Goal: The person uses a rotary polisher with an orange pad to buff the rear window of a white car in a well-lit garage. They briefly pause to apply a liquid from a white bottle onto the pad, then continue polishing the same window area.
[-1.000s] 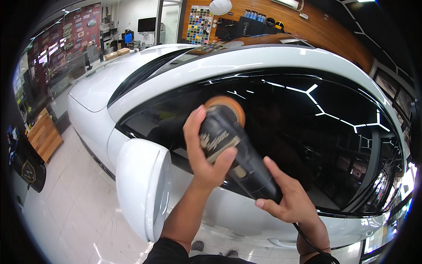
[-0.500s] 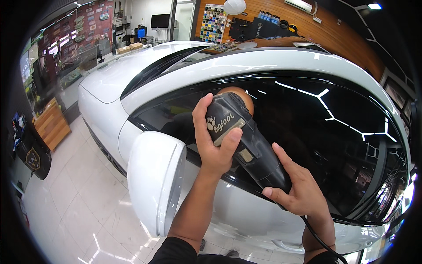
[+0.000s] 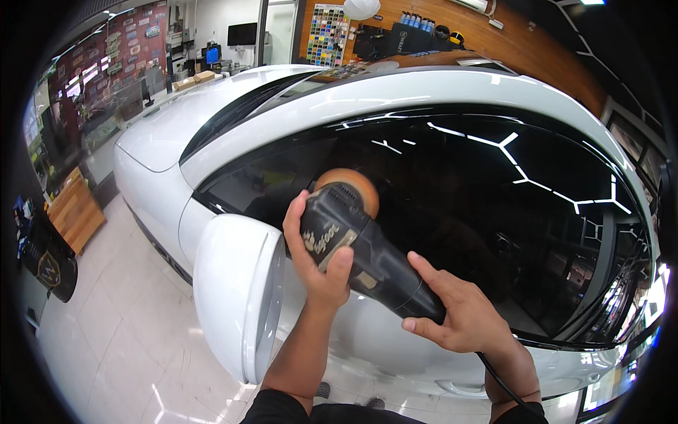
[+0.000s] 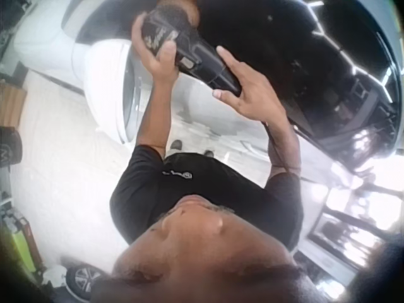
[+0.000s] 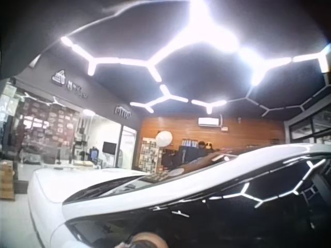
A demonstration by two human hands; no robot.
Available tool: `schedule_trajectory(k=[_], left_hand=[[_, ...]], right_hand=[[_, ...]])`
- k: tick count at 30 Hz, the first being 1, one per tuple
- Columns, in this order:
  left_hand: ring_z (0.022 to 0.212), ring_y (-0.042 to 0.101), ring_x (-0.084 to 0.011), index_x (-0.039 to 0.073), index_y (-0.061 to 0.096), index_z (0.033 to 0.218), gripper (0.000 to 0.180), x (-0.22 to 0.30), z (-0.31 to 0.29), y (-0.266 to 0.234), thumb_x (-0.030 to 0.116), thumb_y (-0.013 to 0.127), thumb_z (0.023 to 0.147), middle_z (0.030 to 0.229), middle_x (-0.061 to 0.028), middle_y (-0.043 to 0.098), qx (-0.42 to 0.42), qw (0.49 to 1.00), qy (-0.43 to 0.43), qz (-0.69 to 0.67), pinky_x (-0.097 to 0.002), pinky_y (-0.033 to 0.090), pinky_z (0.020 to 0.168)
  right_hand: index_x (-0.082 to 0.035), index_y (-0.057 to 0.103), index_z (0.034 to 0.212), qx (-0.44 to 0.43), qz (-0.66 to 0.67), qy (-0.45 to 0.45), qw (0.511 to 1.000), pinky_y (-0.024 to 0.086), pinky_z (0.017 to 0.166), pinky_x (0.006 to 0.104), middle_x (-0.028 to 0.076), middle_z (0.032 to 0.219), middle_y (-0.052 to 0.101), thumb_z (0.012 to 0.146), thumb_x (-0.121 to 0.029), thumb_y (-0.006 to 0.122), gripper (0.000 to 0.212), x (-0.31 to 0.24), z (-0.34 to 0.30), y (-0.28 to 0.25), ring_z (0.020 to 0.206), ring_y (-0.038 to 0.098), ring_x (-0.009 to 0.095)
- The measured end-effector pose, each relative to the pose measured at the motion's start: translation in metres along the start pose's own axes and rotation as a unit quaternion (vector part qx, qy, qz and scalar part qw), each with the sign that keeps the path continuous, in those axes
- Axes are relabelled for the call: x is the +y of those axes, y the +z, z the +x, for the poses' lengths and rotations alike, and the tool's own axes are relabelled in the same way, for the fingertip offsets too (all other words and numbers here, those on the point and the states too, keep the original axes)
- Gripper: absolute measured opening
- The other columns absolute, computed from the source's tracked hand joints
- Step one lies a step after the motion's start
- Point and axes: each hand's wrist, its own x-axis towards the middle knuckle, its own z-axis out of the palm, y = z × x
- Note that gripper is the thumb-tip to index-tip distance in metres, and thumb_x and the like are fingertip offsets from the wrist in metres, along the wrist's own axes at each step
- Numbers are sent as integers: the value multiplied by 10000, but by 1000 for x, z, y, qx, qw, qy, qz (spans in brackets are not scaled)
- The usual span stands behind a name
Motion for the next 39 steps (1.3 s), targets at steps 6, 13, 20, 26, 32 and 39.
schedule_trajectory(k=[6, 13, 20, 26, 32, 39], left_hand=[[1405, 366, -321, -32, 205, 1549, 954, -1, -42, -16, 518, 671, 925, 1567, -247, 261, 40, 999, -34, -1, -424, 361, 1152], [1434, 323, -339, -29, 96, 1570, 1014, -2, -65, -26, 523, 662, 936, 1598, -245, 191, 32, 996, -69, 35, -425, 343, 1170], [1462, 282, -349, -35, 77, 1565, 1022, -7, -83, -22, 576, 612, 944, 1587, -251, 196, 82, 993, -67, 52, -456, 328, 1181], [1457, 291, -350, -33, 72, 1567, 1017, -4, -76, -20, 591, 589, 952, 1579, -248, 205, 97, 991, -81, 49, -457, 335, 1178], [1446, 309, -338, -21, 64, 1574, 1001, 1, -83, -26, 582, 577, 962, 1577, -236, 211, 89, 988, -107, 69, -442, 365, 1159], [1436, 316, -331, -5, 109, 1573, 955, 1, -57, -12, 498, 637, 956, 1580, -241, 207, 75, 994, -72, 29, -421, 358, 1153]], right_hand=[[-194, 244, 1623, -78, -55, 8, 995, 548, 714, 401, 189, 988, 633, 912, -543, 679, 904, 1, 3, 4, 789, 685, 308], [-172, 301, 1602, -107, -82, -2, 991, 535, 691, 399, 161, 942, 631, 870, -550, 733, 931, 5, 7, 1, 756, 666, 302], [-231, 256, 1621, -179, -130, 2, 975, 561, 745, 422, 197, 1010, 647, 927, -559, 657, 866, 1, 17, -9, 811, 707, 319], [-233, 256, 1623, -200, -130, 9, 971, 552, 746, 429, 205, 993, 646, 935, -551, 647, 853, -7, 27, -18, 796, 707, 318], [-176, 319, 1599, -197, -152, -14, 968, 528, 641, 373, 158, 908, 643, 891, -580, 700, 899, -3, 28, -16, 679, 665, 251], [-196, 239, 1624, -169, -136, -5, 976, 548, 737, 419, 180, 966, 641, 884, -498, 722, 934, -8, 27, -30, 776, 702, 302]])
